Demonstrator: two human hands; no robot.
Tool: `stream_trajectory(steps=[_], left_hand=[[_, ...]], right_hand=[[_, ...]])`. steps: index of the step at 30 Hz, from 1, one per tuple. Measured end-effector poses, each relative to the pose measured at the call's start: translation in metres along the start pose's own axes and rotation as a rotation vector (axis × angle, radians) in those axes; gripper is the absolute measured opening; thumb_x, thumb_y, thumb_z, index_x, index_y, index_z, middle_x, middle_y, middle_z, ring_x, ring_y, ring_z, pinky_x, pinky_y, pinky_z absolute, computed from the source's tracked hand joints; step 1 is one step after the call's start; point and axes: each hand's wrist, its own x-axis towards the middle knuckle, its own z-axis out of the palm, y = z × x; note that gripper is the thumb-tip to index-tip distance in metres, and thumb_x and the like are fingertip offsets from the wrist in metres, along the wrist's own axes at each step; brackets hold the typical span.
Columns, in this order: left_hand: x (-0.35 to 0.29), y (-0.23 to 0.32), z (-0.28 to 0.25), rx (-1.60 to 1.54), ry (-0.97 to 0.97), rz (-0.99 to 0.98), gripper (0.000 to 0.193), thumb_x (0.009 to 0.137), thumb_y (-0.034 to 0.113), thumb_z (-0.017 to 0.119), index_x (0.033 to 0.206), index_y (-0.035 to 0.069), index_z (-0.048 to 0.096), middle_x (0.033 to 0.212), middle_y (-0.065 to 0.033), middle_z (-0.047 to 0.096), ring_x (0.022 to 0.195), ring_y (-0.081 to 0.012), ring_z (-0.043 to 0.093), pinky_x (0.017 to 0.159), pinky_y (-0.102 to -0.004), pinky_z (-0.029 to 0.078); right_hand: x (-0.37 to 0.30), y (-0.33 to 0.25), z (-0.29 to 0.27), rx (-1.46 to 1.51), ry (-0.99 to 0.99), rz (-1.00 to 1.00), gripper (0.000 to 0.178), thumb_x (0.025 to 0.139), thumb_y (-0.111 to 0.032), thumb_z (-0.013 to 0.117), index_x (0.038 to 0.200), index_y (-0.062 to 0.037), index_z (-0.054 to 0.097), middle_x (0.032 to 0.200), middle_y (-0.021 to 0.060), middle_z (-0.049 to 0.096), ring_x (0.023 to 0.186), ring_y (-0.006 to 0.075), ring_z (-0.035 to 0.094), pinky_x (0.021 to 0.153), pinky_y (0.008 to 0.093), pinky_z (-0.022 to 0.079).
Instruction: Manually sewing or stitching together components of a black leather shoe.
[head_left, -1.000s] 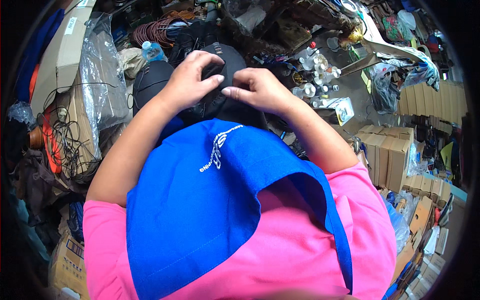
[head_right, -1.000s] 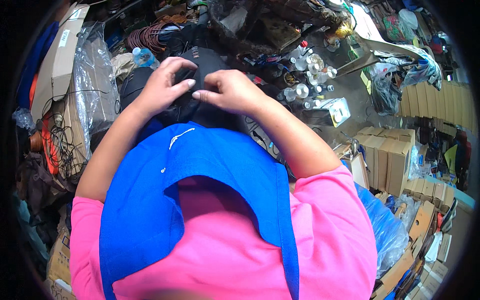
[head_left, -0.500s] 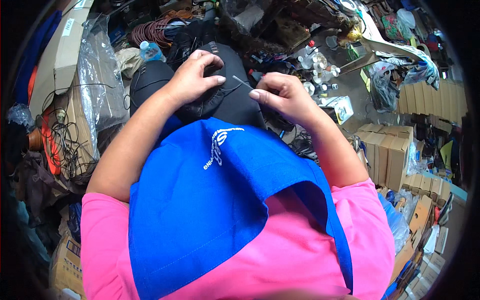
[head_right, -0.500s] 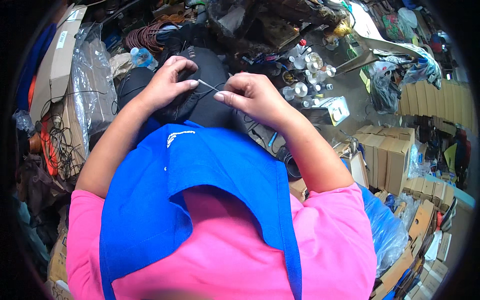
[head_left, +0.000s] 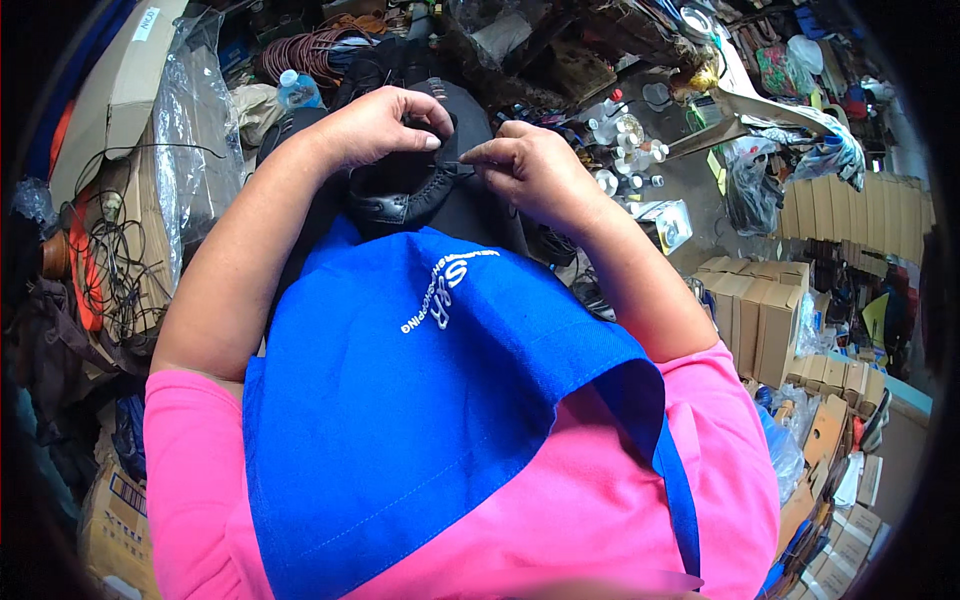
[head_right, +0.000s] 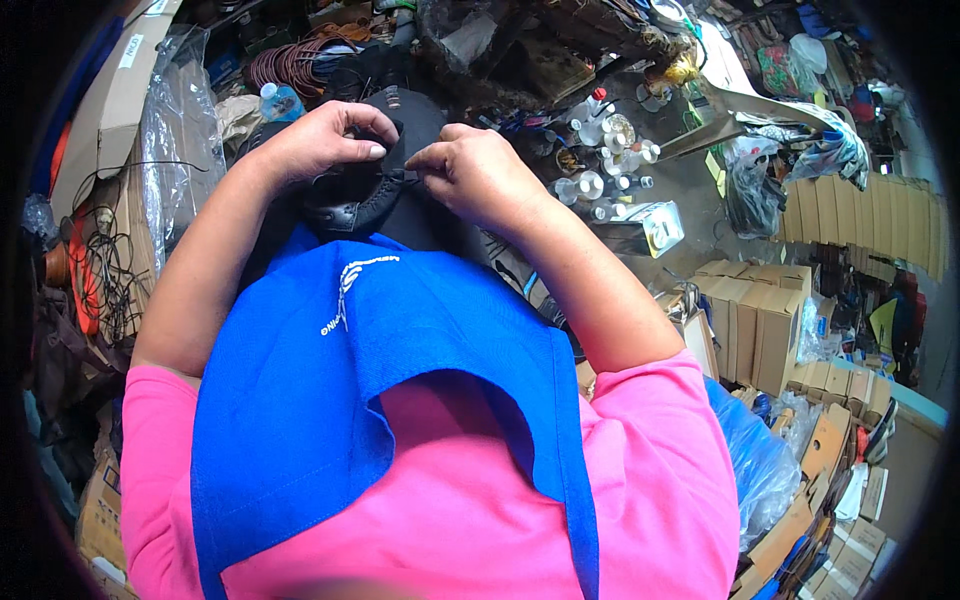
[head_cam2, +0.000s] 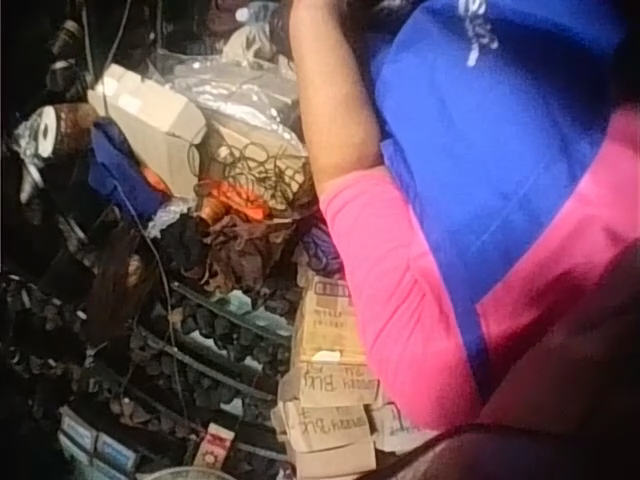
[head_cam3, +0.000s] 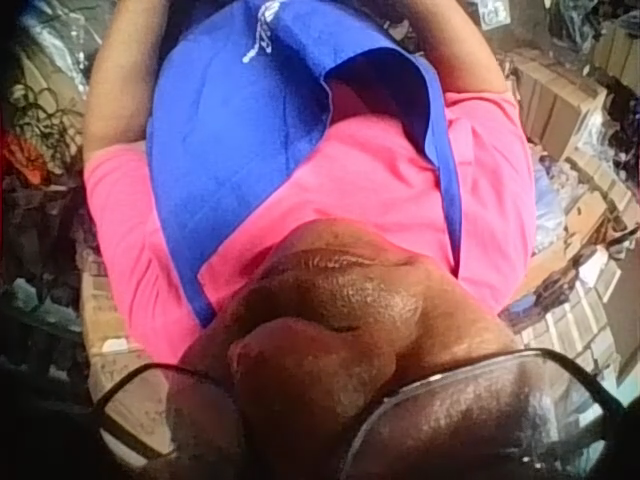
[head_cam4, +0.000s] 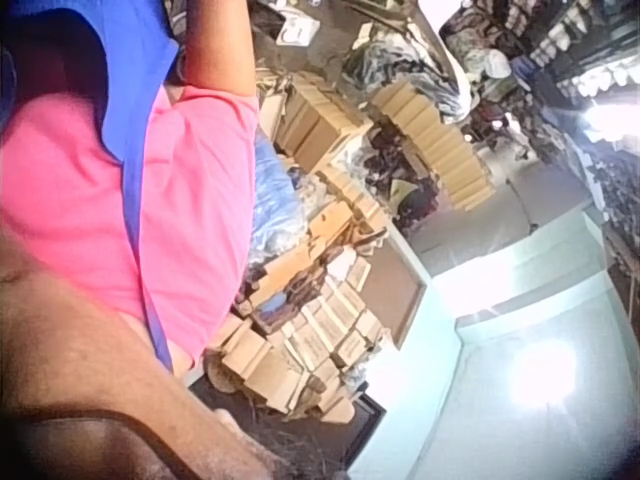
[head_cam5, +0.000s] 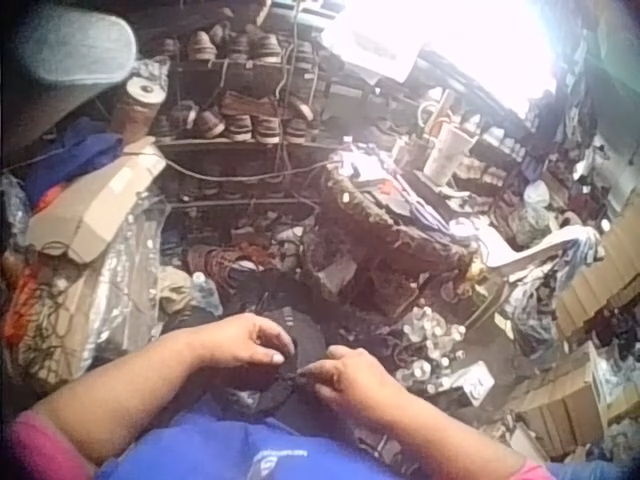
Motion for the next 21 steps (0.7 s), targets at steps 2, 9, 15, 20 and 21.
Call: stream_trajectory(steps=[2, 9, 15, 20, 21], left_hand=[[-0.002, 0.002, -0.002, 0.019, -0.006, -0.022, 0.026, 0.080, 0.009, 0.063, 0.105, 0.002, 0.065, 0.098, -0.0053, 0.063, 0.096, -0.0125, 0.057, 0.090, -0.0282, 0.044], [-0.010, 0.005, -0.006, 0.117, -0.035, -0.038, 0.035, 0.079, 0.005, 0.060, 0.114, 0.005, 0.065, 0.102, -0.0073, 0.067, 0.096, -0.0137, 0.060, 0.092, -0.0276, 0.044], [-0.006, 0.001, -0.004, 0.053, -0.059, -0.031, 0.034, 0.080, 0.005, 0.060, 0.114, 0.005, 0.065, 0.105, -0.0084, 0.066, 0.099, -0.0148, 0.059, 0.092, -0.0281, 0.044], [-0.003, 0.000, -0.002, 0.018, -0.053, -0.067, 0.035, 0.077, 0.007, 0.065, 0.111, 0.002, 0.064, 0.104, -0.0060, 0.059, 0.102, -0.0159, 0.055, 0.092, -0.0297, 0.042], [-0.002, 0.000, -0.002, 0.084, -0.056, -0.001, 0.035, 0.076, 0.008, 0.066, 0.110, 0.002, 0.065, 0.104, -0.0062, 0.059, 0.101, -0.0163, 0.055, 0.092, -0.0301, 0.043]], right_hand=[[0.002, -0.002, 0.001, -0.071, -0.001, 0.014, 0.021, 0.073, -0.013, 0.066, 0.094, -0.0135, 0.072, 0.084, 0.0117, 0.061, 0.079, 0.0301, 0.063, 0.072, 0.0374, 0.052], [0.006, 0.003, 0.004, 0.071, 0.027, -0.004, 0.018, 0.074, -0.013, 0.067, 0.091, -0.0126, 0.072, 0.082, 0.0116, 0.061, 0.080, 0.0290, 0.062, 0.072, 0.0370, 0.051], [0.011, 0.012, 0.006, 0.147, -0.022, 0.010, 0.020, 0.074, -0.014, 0.070, 0.094, -0.0134, 0.071, 0.084, 0.0114, 0.061, 0.080, 0.0275, 0.063, 0.072, 0.0356, 0.051], [0.014, 0.024, 0.007, 0.344, -0.106, 0.062, 0.020, 0.078, -0.012, 0.069, 0.099, -0.0127, 0.071, 0.087, 0.0081, 0.061, 0.084, 0.0210, 0.062, 0.077, 0.0317, 0.049], [0.015, 0.029, 0.007, 0.343, -0.117, 0.076, 0.020, 0.078, -0.012, 0.069, 0.099, -0.0127, 0.071, 0.087, 0.0081, 0.061, 0.084, 0.0210, 0.062, 0.077, 0.0317, 0.049]])
